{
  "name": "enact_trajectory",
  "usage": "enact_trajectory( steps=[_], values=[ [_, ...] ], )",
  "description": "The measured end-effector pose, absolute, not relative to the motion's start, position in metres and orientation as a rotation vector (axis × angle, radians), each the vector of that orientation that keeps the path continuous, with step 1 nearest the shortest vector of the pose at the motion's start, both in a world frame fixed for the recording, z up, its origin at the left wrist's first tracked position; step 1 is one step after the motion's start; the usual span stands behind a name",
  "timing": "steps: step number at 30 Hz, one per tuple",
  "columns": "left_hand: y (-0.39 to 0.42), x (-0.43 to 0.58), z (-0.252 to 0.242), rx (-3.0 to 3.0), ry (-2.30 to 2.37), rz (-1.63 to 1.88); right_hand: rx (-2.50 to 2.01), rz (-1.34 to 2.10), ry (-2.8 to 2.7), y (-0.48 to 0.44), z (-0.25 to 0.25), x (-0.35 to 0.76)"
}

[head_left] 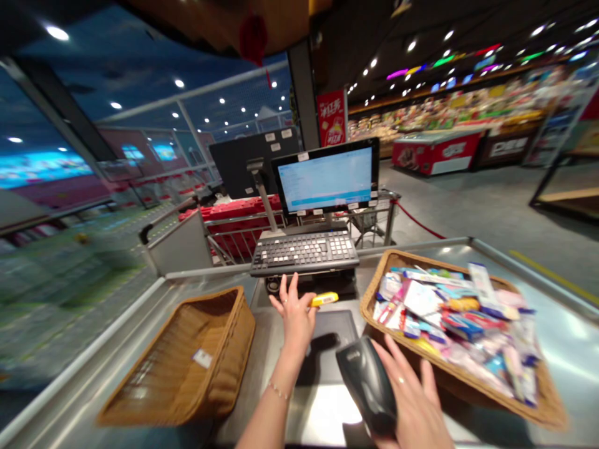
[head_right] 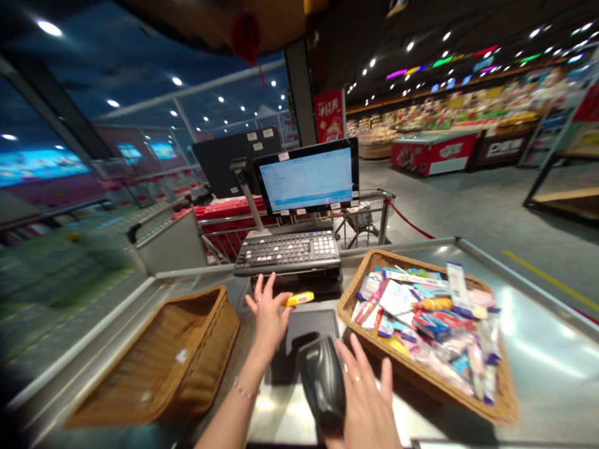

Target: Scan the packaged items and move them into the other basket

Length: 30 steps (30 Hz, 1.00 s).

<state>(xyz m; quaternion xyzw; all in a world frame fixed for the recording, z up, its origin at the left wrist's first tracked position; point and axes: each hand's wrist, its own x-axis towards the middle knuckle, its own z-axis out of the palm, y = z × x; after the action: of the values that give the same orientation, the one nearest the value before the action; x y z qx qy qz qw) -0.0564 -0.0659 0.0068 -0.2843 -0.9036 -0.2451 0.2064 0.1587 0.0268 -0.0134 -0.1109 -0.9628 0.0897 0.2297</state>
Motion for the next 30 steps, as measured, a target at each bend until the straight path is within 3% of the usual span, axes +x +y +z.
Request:
enact_trajectory(
  steps=[20,30],
  values=[
    [-0.080,-0.061,0.003,-0.724,-2.527,-0.671,-0.217,0.138,-2.711,0.019,-0.007,0.153],
    [-0.088,-0.060,0.001,-0.692,-2.526,-0.657,-0.115,0.266,-2.694,0.023,-0.014,0.152]
  ],
)
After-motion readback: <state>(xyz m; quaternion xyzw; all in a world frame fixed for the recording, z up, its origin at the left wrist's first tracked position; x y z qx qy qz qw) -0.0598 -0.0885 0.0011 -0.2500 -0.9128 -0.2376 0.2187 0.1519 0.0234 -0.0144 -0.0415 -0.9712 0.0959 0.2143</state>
